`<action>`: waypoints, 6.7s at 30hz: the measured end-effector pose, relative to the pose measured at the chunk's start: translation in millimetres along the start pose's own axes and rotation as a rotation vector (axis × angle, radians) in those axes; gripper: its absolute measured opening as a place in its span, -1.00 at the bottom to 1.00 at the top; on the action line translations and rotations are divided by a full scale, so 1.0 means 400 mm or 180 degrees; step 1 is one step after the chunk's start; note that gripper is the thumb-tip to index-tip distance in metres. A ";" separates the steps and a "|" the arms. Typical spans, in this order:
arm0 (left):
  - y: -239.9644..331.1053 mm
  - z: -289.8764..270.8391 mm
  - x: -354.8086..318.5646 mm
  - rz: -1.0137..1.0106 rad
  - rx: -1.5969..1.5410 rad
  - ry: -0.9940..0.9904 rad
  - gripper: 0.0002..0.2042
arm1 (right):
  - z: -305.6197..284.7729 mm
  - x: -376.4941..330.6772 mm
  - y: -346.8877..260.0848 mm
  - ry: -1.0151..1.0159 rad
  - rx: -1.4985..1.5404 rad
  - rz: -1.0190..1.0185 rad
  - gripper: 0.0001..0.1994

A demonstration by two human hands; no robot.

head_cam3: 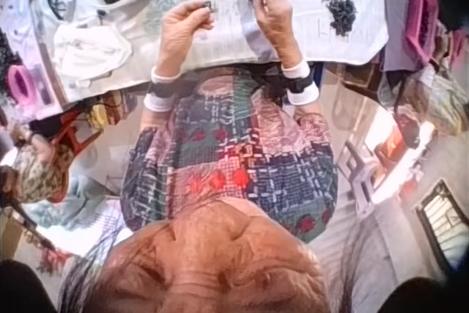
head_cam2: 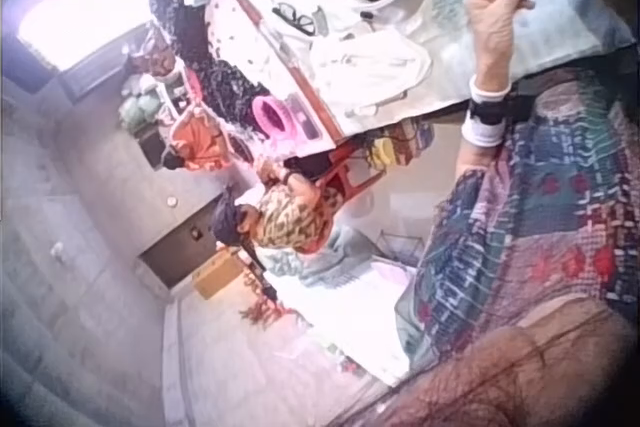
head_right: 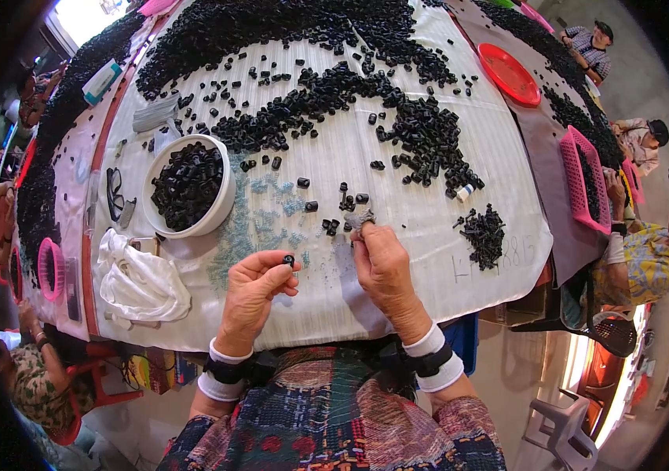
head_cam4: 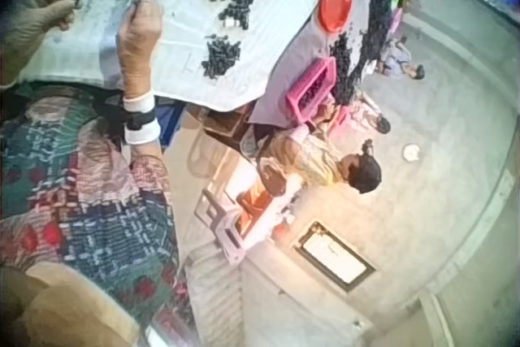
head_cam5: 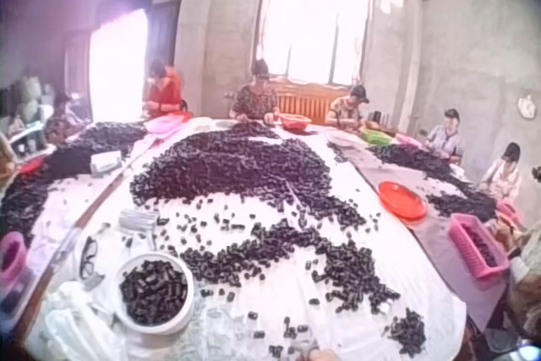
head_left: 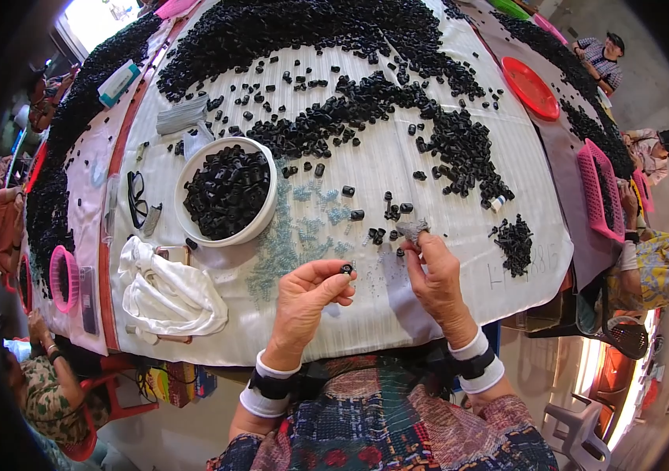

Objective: Sorting small black plastic components on a manufacturing table.

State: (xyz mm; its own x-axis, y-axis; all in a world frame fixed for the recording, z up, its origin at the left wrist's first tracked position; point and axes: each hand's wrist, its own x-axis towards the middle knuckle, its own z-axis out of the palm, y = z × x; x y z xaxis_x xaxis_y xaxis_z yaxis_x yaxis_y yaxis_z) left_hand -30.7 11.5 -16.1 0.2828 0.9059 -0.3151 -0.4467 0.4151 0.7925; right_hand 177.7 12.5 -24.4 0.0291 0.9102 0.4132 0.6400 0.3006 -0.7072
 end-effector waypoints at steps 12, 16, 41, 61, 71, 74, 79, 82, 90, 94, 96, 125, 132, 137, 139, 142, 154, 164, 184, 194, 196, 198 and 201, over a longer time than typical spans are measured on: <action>-0.009 -0.022 0.006 -0.0115 -0.0087 0.0006 -0.81 | -0.013 -0.006 0.035 -0.0117 -0.0698 -0.0473 -0.76; -0.010 -0.019 0.008 -0.0144 -0.0062 -0.0045 -0.81 | -0.012 -0.003 0.031 -0.0458 -0.0891 -0.0768 -0.72; 0.018 0.066 -0.022 0.0153 0.0245 -0.0276 -0.78 | -0.023 0.007 -0.156 0.0143 0.1029 0.0020 -0.73; -0.002 0.084 -0.042 0.0231 0.0589 -0.0131 -0.81 | -0.014 -0.024 -0.142 0.0238 0.0366 -0.0508 -0.78; -0.012 0.089 -0.040 0.0024 0.0647 -0.0049 -0.79 | -0.021 -0.037 -0.135 -0.0055 0.0054 -0.0675 -0.74; -0.011 0.092 -0.039 -0.0075 0.0567 -0.0018 -0.79 | -0.020 -0.039 -0.133 -0.0107 0.0002 -0.0678 -0.74; -0.024 0.085 -0.034 -0.0227 0.0465 0.0133 -0.83 | -0.013 -0.050 -0.123 -0.0232 0.0025 -0.0628 -0.74; -0.033 0.074 -0.022 -0.0349 0.0168 0.0111 -0.85 | -0.019 -0.044 -0.128 -0.0239 0.0229 -0.0477 -0.72; -0.015 0.089 -0.016 -0.0333 0.0193 0.0104 -0.87 | -0.009 -0.039 -0.109 -0.0417 0.0246 -0.0516 -0.62; -0.014 0.088 -0.016 -0.0352 0.0170 0.0062 -0.88 | 0.001 -0.045 -0.104 -0.0411 0.0178 -0.0643 -0.66; -0.014 0.084 -0.016 -0.0360 0.0176 0.0041 -0.88 | 0.004 -0.046 -0.106 -0.0406 0.0147 -0.0656 -0.67; -0.024 0.055 -0.003 -0.0333 0.0401 -0.0157 -0.89 | 0.017 -0.042 -0.104 -0.0226 0.0184 -0.0784 -0.76; -0.008 0.056 -0.005 -0.0551 0.0331 -0.0156 -0.86 | 0.028 -0.035 -0.089 -0.0310 0.0214 -0.0642 -0.76; 0.004 0.049 -0.006 -0.0377 0.0265 -0.0131 -0.87 | 0.010 -0.017 -0.107 -0.0356 0.0291 -0.0599 -0.64; 0.027 0.029 -0.005 -0.0202 0.0104 0.0061 -0.86 | 0.001 -0.019 -0.102 -0.0268 0.0281 -0.0419 -0.58; 0.080 -0.039 0.012 0.0184 -0.0321 0.0328 -0.84 | -0.015 -0.024 -0.069 -0.0119 0.0306 -0.0251 -0.69; 0.231 -0.170 0.040 0.1114 -0.0925 0.1262 -0.75 | -0.047 -0.013 -0.018 0.0278 -0.0020 0.0105 -0.81; 0.079 -0.064 0.010 0.0117 -0.0224 0.0314 -0.81 | 0.023 0.037 -0.019 -0.0294 -0.0634 -0.0773 -0.70; -0.018 -0.039 -0.003 -0.0569 -0.0195 0.0123 -0.80 | 0.124 0.115 -0.017 -0.0383 -0.0935 -0.0820 -0.74; -0.055 -0.027 0.002 -0.0033 -0.0613 0.0142 -0.89 | 0.082 -0.035 -0.123 -0.0466 -0.0007 -0.0966 -0.64; -0.040 -0.028 -0.004 -0.0163 -0.0578 0.0236 -0.88 | 0.077 -0.041 -0.106 -0.0490 0.0285 -0.0756 -0.63; -0.026 -0.030 -0.005 -0.0156 -0.0539 0.0311 -0.88 | 0.049 -0.037 -0.047 -0.0261 -0.0036 -0.0849 -0.67; -0.013 -0.029 -0.010 -0.0184 -0.0500 0.0427 -0.87 | 0.009 -0.006 -0.003 -0.0031 -0.0034 -0.0054 -0.73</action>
State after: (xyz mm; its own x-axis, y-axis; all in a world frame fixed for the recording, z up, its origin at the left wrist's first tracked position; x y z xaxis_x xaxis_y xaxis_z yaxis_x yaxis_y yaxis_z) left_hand -39.2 6.7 -25.0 0.2011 0.8789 -0.4326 -0.5627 0.4651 0.6834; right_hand 174.3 11.0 -26.7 0.0108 0.9077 0.4195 0.6486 0.3129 -0.6938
